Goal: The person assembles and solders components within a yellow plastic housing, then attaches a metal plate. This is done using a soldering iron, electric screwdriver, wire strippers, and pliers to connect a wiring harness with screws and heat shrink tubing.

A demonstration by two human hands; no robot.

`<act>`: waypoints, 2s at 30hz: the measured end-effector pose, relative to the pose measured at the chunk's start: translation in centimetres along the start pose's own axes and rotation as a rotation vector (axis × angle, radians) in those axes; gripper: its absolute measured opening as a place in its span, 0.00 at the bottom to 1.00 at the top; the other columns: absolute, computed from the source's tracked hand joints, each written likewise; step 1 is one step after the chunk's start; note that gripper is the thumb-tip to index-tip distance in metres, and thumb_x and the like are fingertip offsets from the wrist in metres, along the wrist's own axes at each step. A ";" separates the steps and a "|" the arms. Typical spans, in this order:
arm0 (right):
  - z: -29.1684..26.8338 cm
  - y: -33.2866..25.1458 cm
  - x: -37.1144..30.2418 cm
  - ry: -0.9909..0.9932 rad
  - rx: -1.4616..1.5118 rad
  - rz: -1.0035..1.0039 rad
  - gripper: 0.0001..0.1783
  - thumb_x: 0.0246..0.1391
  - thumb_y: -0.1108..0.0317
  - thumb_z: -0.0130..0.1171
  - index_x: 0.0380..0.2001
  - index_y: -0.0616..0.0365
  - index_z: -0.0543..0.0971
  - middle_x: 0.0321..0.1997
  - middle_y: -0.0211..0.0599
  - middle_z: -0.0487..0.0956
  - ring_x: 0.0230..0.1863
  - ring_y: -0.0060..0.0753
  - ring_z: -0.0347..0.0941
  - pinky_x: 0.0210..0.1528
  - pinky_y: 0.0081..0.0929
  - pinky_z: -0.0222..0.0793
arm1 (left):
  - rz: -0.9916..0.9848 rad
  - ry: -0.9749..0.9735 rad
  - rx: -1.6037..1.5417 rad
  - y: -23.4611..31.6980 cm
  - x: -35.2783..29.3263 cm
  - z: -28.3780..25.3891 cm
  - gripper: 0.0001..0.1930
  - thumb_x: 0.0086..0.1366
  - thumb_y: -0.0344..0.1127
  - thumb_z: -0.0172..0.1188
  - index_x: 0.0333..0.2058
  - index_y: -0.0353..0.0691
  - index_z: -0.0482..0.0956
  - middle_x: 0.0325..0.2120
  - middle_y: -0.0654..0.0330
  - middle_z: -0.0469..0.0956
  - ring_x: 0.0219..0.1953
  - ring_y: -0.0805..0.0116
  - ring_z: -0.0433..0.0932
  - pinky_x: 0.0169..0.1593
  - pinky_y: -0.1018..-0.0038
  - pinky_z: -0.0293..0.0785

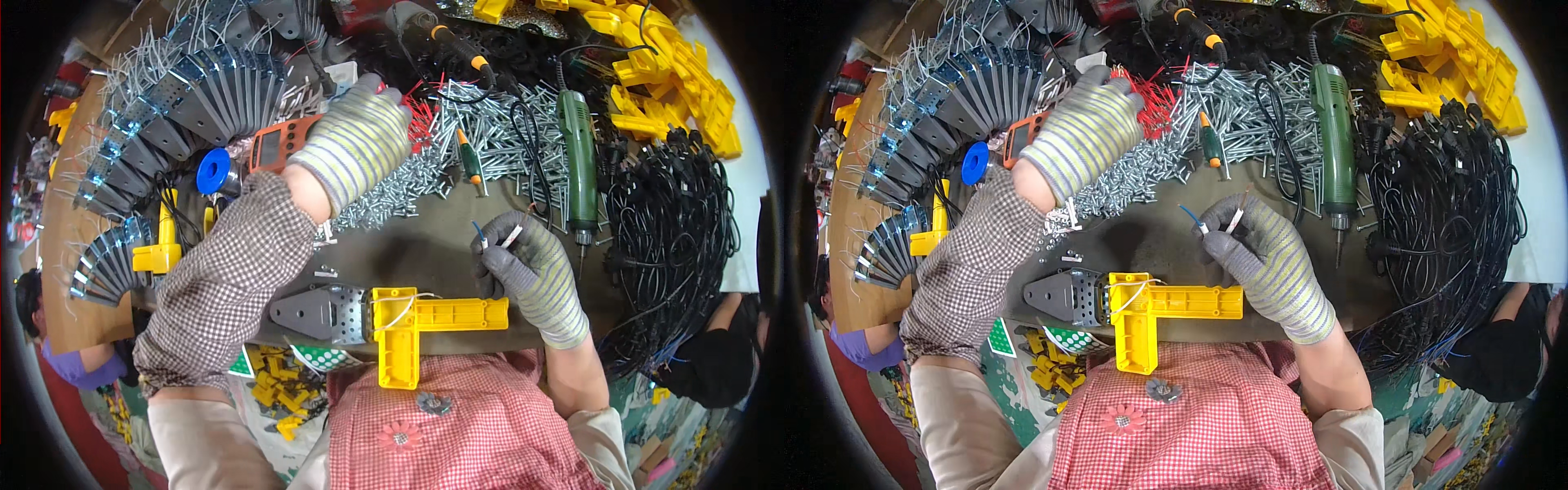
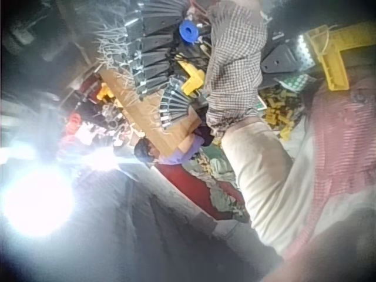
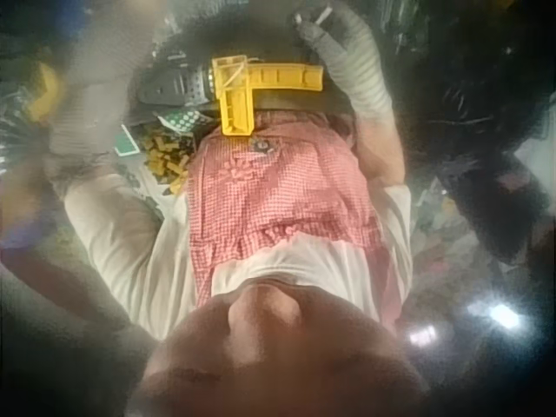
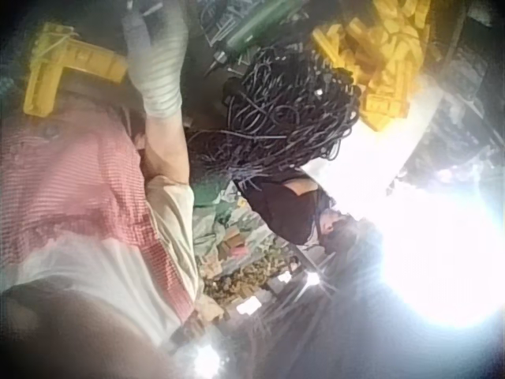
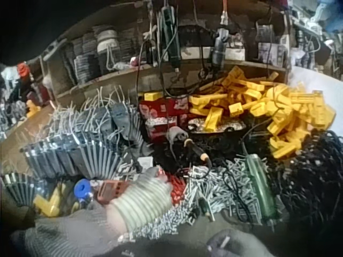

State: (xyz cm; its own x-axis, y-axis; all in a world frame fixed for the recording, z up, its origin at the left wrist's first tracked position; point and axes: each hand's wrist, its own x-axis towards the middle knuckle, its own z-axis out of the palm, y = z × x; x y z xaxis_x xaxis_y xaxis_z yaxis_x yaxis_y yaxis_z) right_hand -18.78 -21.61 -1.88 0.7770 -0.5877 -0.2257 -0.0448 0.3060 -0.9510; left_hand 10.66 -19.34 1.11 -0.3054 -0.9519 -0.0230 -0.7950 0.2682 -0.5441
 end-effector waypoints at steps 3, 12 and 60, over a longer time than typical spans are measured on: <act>0.2 -0.2 0.1 -0.032 0.066 0.036 0.07 0.69 0.74 0.59 0.48 0.58 0.77 0.40 0.31 0.82 0.42 0.23 0.81 0.47 0.23 0.76 | -0.001 0.029 0.036 0.2 0.3 1.4 0.07 0.59 0.38 0.63 0.30 0.52 0.91 0.39 0.63 0.85 0.53 0.61 0.81 0.61 0.57 0.74; 0.9 -1.0 -0.4 0.013 0.093 -0.148 0.12 0.60 0.74 0.68 0.46 0.55 0.78 0.40 0.24 0.79 0.38 0.16 0.76 0.45 0.19 0.73 | -0.253 0.524 -0.632 0.4 -3.5 0.1 0.13 0.50 0.26 0.70 0.36 0.46 0.85 0.36 0.64 0.83 0.43 0.58 0.82 0.54 0.59 0.77; 4.6 -2.6 0.5 -0.327 -0.773 -0.152 0.10 0.54 0.66 0.77 0.37 0.56 0.88 0.32 0.33 0.88 0.29 0.28 0.83 0.34 0.25 0.76 | -0.686 0.594 -1.288 13.8 -14.6 -6.0 0.11 0.44 0.33 0.74 0.26 0.49 0.80 0.29 0.63 0.78 0.36 0.55 0.77 0.42 0.55 0.71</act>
State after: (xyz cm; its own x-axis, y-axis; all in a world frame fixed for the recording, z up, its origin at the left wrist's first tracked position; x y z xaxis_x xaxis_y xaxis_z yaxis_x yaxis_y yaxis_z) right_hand -15.39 -19.30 1.48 0.9462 -0.2987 -0.1246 -0.2489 -0.4258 -0.8699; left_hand 1.01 -0.83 -1.02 0.3783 -0.8318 0.4061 -0.6628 0.0628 0.7461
